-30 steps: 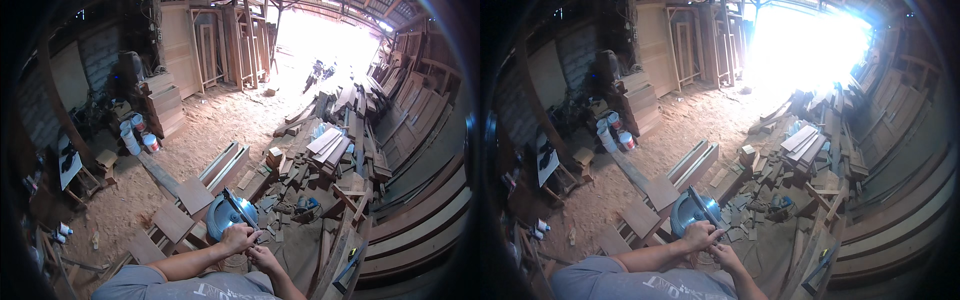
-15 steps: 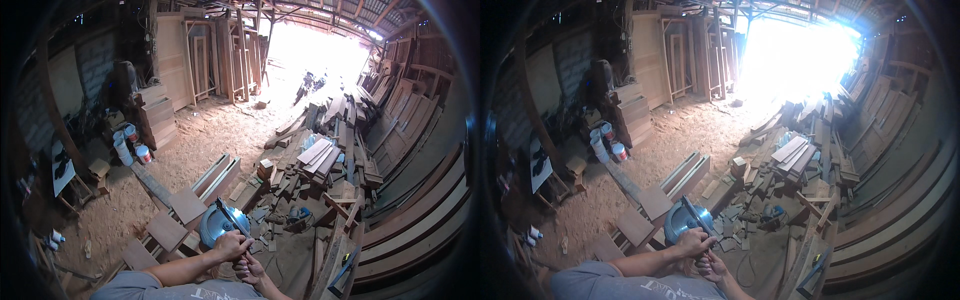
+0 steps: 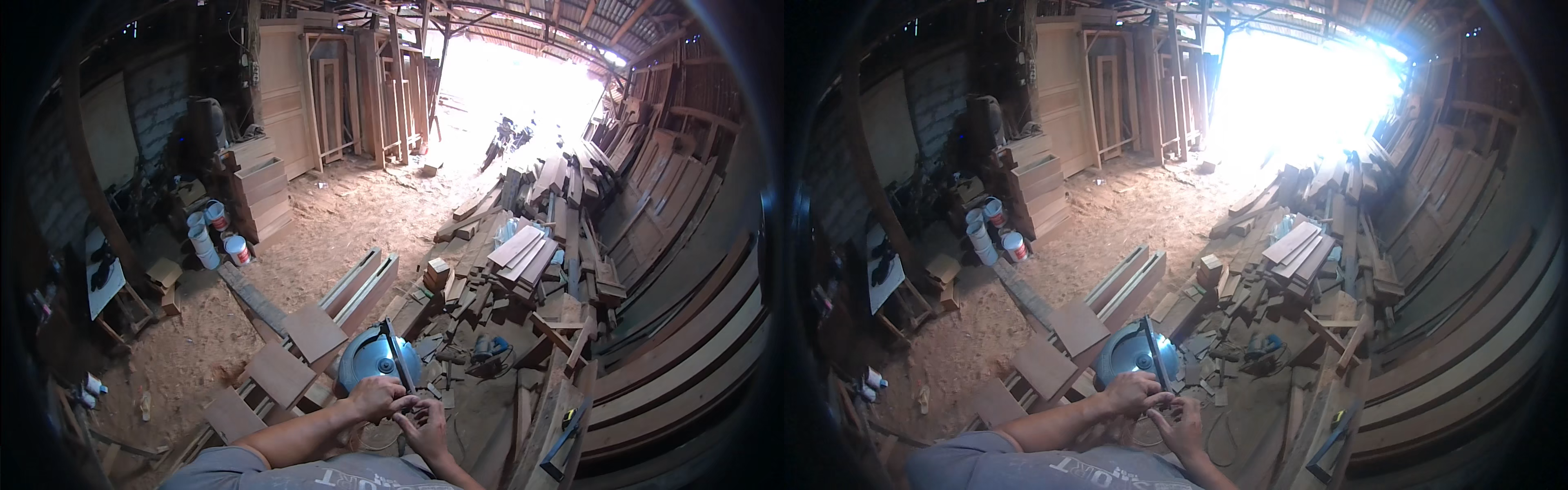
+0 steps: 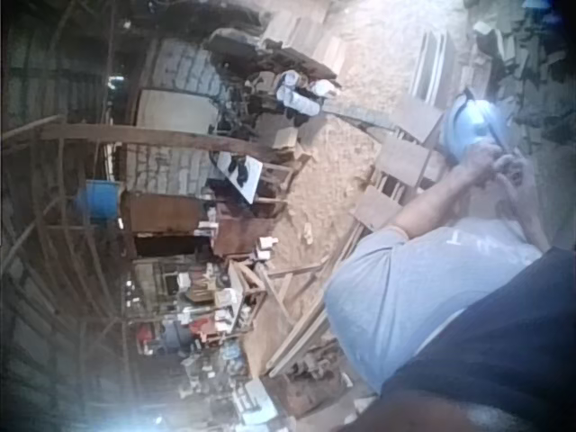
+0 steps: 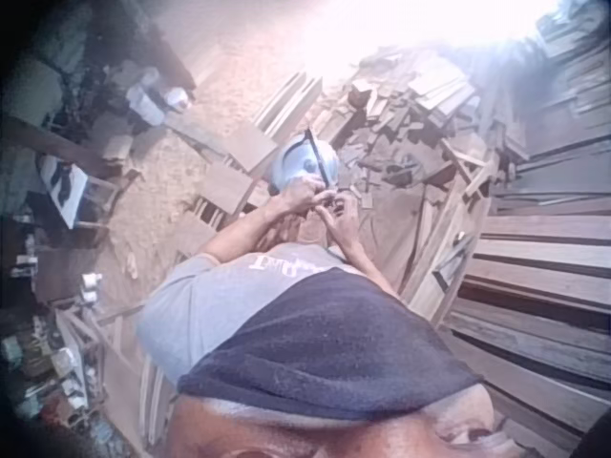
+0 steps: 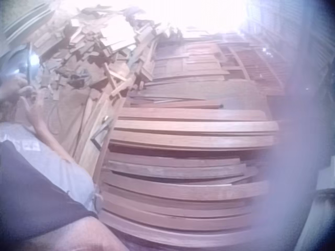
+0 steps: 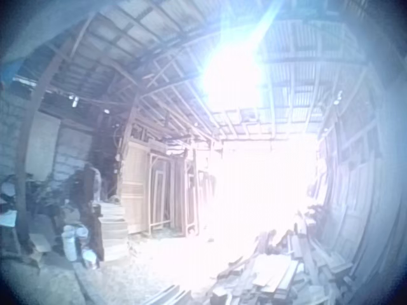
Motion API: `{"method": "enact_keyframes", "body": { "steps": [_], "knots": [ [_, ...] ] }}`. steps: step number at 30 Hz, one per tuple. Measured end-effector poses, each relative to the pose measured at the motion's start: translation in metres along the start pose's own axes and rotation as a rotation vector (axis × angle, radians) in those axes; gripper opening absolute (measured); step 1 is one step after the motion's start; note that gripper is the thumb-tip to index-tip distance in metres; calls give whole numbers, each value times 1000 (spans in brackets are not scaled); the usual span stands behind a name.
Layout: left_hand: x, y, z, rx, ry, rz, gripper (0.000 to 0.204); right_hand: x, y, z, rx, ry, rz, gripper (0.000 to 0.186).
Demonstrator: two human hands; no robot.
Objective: The person selects and positions wooden planks on a workbench, then uses a circular saw to cut several small rectangular pieces. The cut pieces are stacked on the bench as the task proceeds.
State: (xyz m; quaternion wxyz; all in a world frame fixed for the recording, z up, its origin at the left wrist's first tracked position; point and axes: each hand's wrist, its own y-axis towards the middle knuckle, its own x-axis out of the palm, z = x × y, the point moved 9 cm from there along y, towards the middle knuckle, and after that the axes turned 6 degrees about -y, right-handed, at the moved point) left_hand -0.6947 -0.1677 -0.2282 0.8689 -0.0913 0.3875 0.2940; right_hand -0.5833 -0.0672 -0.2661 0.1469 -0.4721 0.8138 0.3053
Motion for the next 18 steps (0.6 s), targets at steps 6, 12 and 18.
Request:
{"method": "enact_keyframes", "body": {
  "steps": [6,12,18],
  "knots": [
    [-1,-12,3,19,110,134,49,22,-9,40,292,318,-213,58],
    [-5,-8,-5,-63,-52,3,54,41,0,54,321,473,-477,44],
    [-2,-4,-14,-77,-1,-40,61,19,16,21,139,168,-464,44]
  ]
}}
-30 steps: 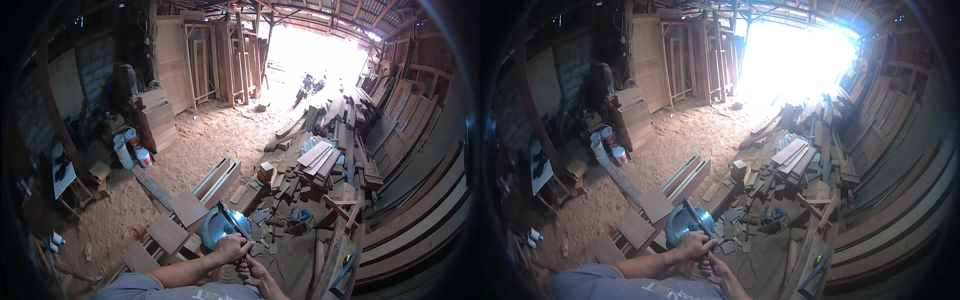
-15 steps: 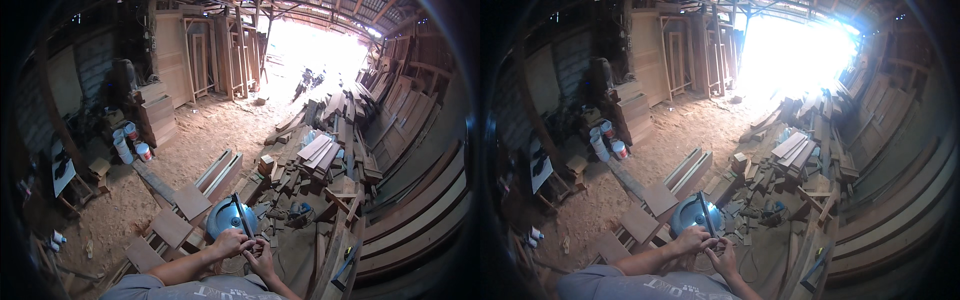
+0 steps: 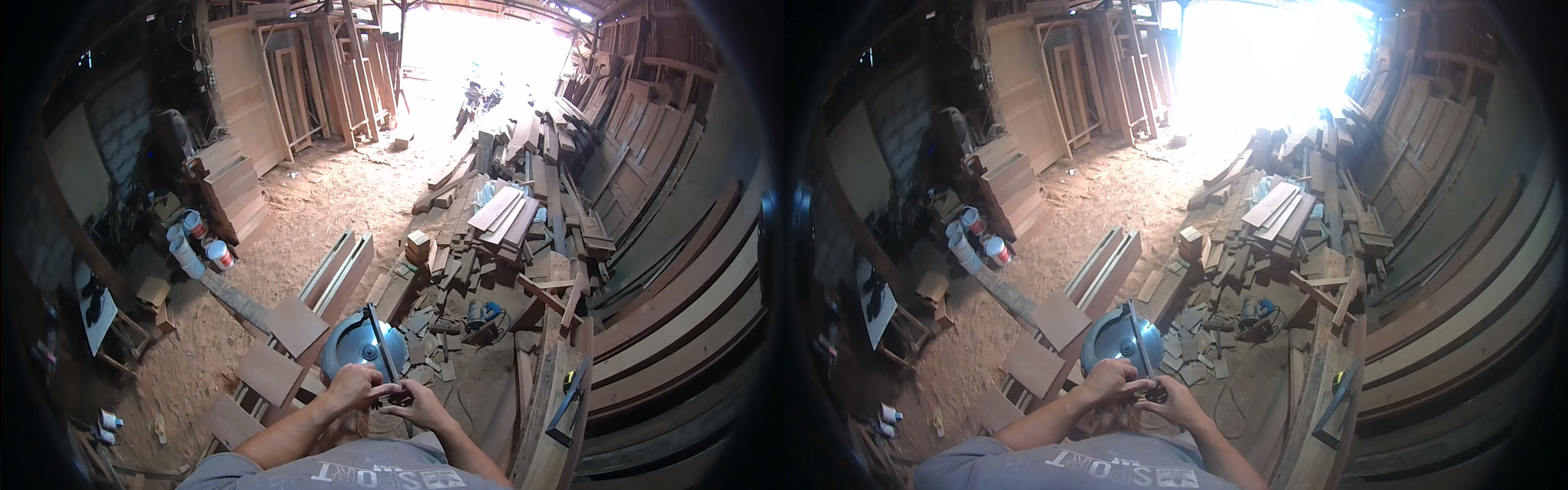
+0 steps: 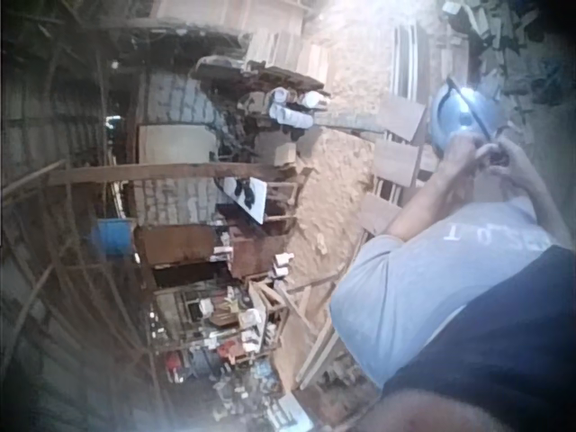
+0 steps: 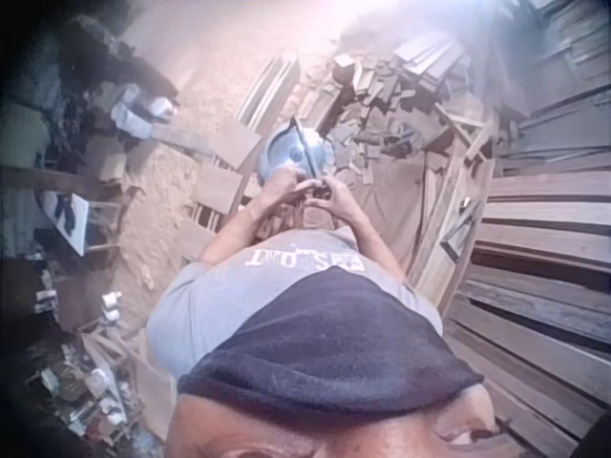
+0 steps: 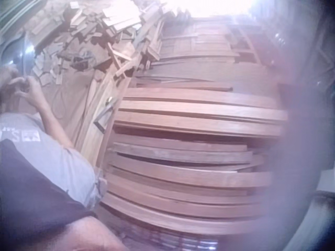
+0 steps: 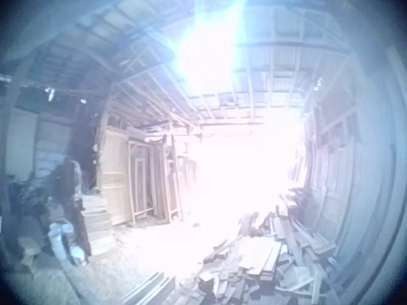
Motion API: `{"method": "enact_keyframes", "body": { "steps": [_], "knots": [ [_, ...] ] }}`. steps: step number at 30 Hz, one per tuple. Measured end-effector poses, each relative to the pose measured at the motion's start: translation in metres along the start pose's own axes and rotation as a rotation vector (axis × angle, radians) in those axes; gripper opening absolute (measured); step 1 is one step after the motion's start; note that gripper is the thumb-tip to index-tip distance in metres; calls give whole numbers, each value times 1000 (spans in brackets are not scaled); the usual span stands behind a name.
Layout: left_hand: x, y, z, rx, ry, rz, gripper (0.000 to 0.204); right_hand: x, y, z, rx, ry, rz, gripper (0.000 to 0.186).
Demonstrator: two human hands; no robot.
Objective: The person selects and positions wooden planks on a workbench, then uses a circular saw to cut several small rectangular pieces. The cut pieces are stacked on the bench as the task proceeds.
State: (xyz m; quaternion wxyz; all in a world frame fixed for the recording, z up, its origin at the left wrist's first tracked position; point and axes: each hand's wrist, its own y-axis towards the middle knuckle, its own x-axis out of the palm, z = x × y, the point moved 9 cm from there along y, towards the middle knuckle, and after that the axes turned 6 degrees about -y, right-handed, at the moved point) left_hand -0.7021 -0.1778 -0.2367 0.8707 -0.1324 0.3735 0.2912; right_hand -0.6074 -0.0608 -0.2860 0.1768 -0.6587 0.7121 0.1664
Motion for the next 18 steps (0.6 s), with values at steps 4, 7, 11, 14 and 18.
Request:
{"method": "enact_keyframes", "body": {
  "steps": [4,7,11,14,18],
  "knots": [
    [-2,-1,4,38,43,32,65,-3,-1,-5,-21,40,30,50],
    [-1,-1,3,47,106,49,68,-4,1,-3,-28,70,58,53],
    [-3,0,2,57,109,92,72,-5,4,-2,-39,-64,65,49],
    [-5,0,-1,41,81,107,74,-8,5,-7,-24,-94,54,55],
    [-7,5,2,-34,168,97,74,-13,7,-12,-12,-189,98,63]
  ]
}}
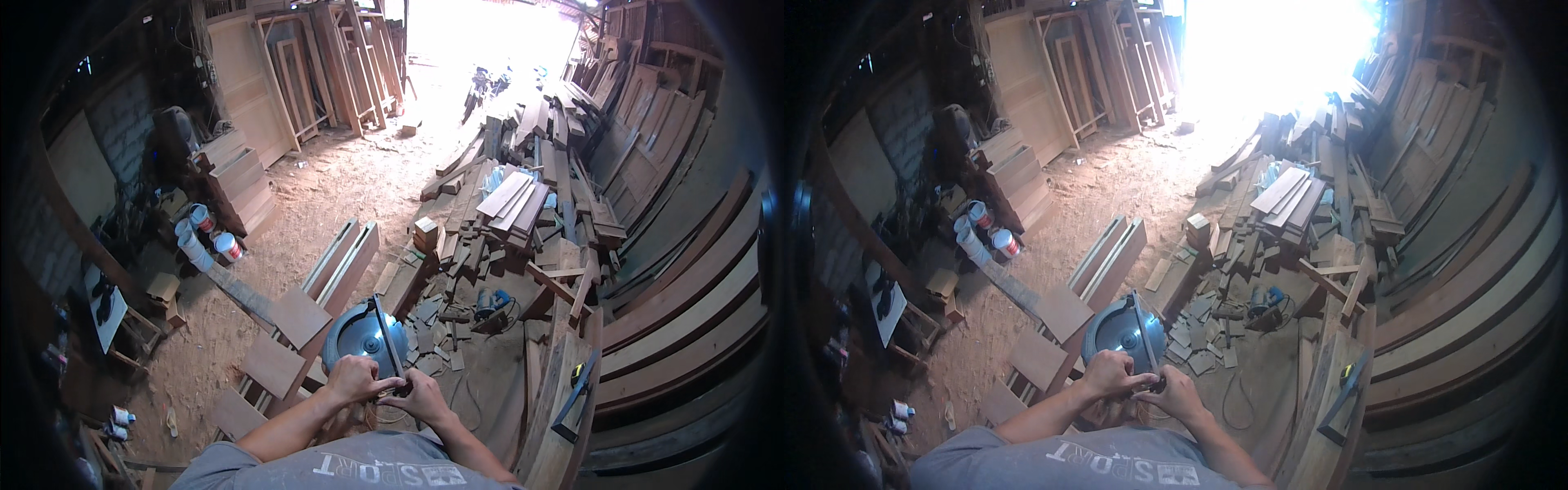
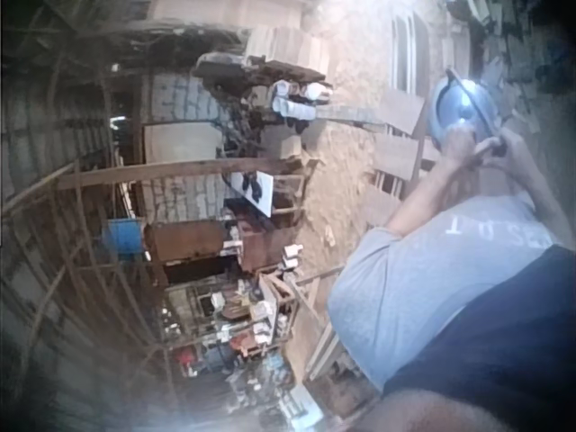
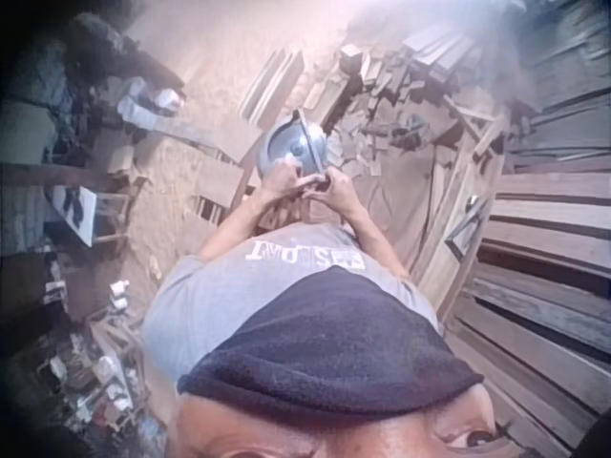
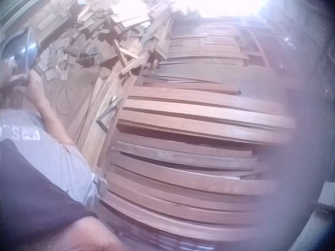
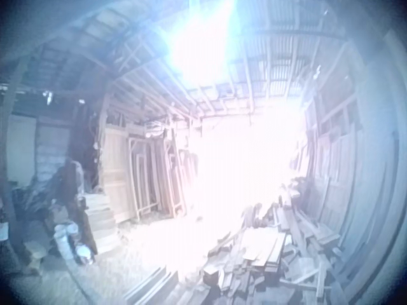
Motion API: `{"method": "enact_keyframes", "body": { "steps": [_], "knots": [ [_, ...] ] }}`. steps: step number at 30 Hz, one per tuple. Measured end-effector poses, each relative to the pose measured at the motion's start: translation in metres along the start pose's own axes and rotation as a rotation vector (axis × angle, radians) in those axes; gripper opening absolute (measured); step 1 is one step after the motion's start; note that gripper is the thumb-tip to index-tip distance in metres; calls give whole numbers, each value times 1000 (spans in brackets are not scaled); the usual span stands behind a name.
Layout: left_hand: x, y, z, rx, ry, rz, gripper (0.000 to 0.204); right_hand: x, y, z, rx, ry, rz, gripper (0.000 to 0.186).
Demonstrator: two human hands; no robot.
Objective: The person selects and positions wooden planks on a workbench, then uses a circular saw to cut several small rectangular pieces. The cut pieces are stacked on the bench as the task proceeds.
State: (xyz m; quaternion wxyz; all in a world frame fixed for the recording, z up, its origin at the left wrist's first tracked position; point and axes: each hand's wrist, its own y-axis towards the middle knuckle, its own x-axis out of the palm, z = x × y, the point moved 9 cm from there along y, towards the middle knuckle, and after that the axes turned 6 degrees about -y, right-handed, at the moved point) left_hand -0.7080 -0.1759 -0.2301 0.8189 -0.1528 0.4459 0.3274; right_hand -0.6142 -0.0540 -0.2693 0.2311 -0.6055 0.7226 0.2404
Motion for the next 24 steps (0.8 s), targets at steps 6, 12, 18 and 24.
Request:
{"method": "enact_keyframes", "body": {
  "steps": [6,12,18,24],
  "knots": [
    [1,2,9,45,173,152,88,-5,-3,2,-45,-98,212,69],
    [-2,-3,-3,-89,7,105,84,-1,-10,-2,-35,19,142,60],
    [6,4,5,1,-38,125,75,2,-8,13,-40,-55,236,60],
    [7,7,7,-1,34,113,76,-5,-3,19,14,76,58,50]
  ]
}}
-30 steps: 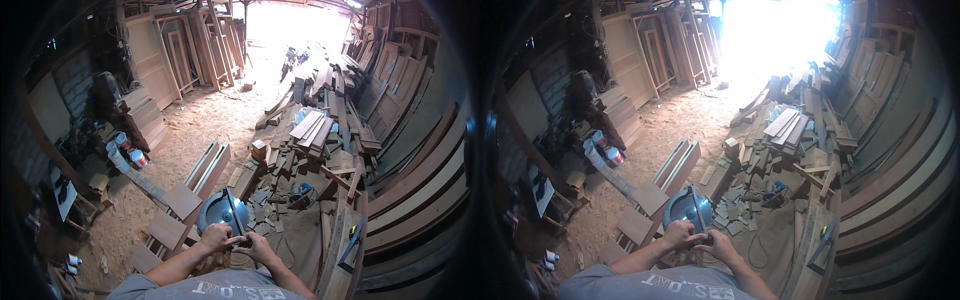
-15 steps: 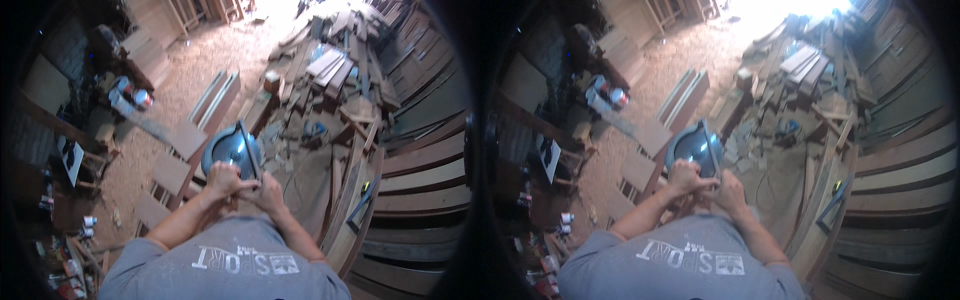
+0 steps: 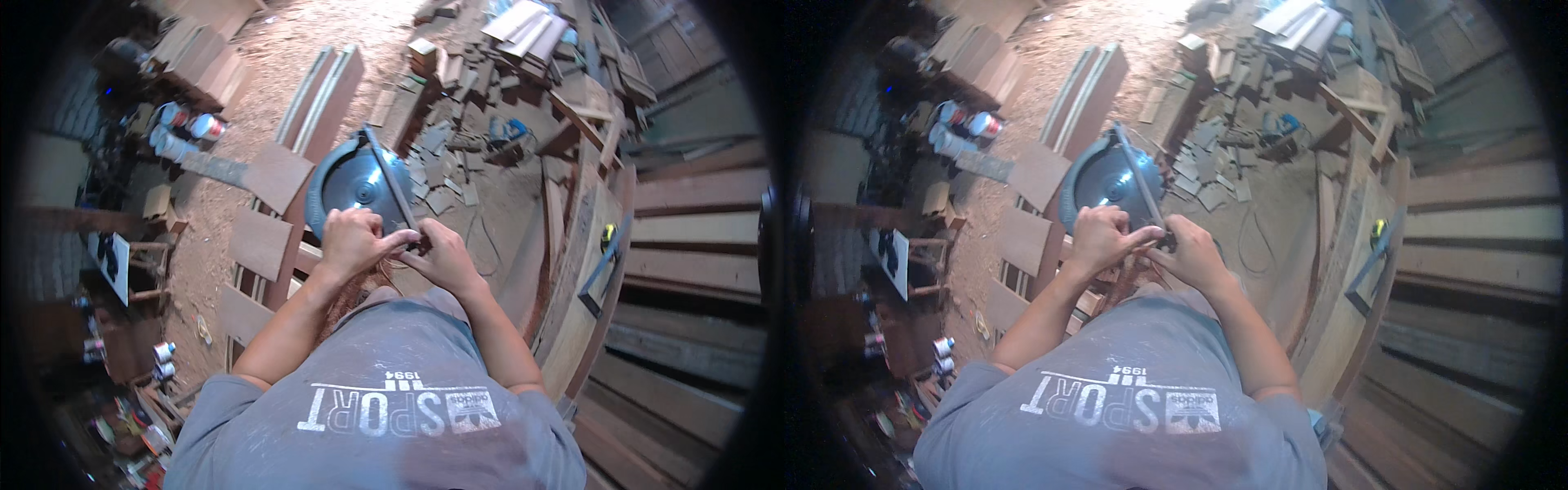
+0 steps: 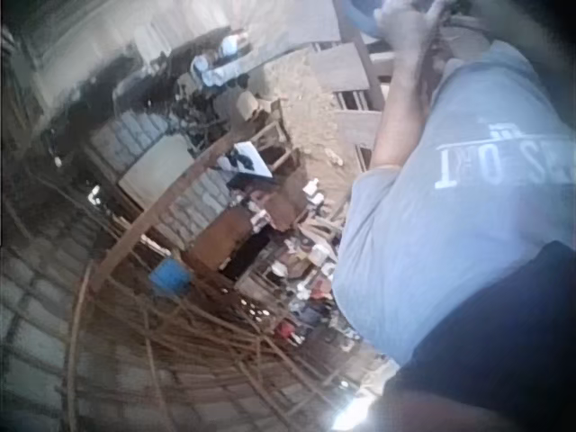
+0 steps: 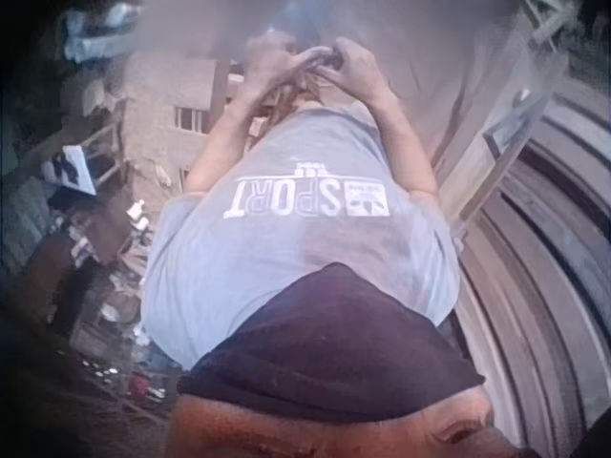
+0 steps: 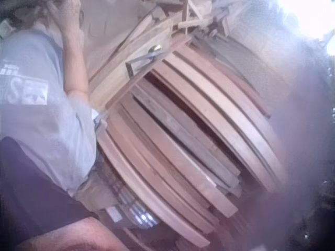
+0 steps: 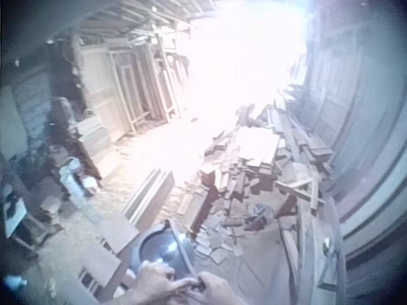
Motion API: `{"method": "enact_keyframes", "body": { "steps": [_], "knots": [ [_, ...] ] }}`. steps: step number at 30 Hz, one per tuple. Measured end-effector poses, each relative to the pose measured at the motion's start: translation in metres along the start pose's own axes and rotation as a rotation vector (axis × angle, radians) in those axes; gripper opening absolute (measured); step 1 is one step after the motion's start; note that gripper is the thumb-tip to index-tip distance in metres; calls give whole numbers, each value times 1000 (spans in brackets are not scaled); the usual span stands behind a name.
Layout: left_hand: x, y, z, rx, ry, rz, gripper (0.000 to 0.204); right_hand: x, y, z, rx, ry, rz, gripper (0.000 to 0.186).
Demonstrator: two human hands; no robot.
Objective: The person selects and positions wooden planks on a workbench, then uses a circular saw to cut several small rectangular pieces. The cut pieces are stacked on the bench as the task proceeds.
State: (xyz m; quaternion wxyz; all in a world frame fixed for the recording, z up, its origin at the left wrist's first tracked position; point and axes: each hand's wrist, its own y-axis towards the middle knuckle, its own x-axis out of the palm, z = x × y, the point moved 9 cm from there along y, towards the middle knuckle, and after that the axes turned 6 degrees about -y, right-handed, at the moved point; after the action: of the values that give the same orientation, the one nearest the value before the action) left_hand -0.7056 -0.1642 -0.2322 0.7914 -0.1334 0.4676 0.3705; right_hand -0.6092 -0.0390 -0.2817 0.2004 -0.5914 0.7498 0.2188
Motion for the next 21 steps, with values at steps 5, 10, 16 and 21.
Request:
{"method": "enact_keyframes", "body": {
  "steps": [5,10,16,21],
  "knots": [
    [3,2,-6,-121,-28,-37,85,2,1,-8,-64,-176,168,63],
    [7,5,-7,-157,65,-35,86,-4,3,-10,-4,-223,198,70],
    [11,6,-16,-210,73,-56,84,-7,4,-4,7,-184,106,67],
    [3,1,7,-61,78,13,78,-115,-39,49,184,-185,509,43]
  ]
}}
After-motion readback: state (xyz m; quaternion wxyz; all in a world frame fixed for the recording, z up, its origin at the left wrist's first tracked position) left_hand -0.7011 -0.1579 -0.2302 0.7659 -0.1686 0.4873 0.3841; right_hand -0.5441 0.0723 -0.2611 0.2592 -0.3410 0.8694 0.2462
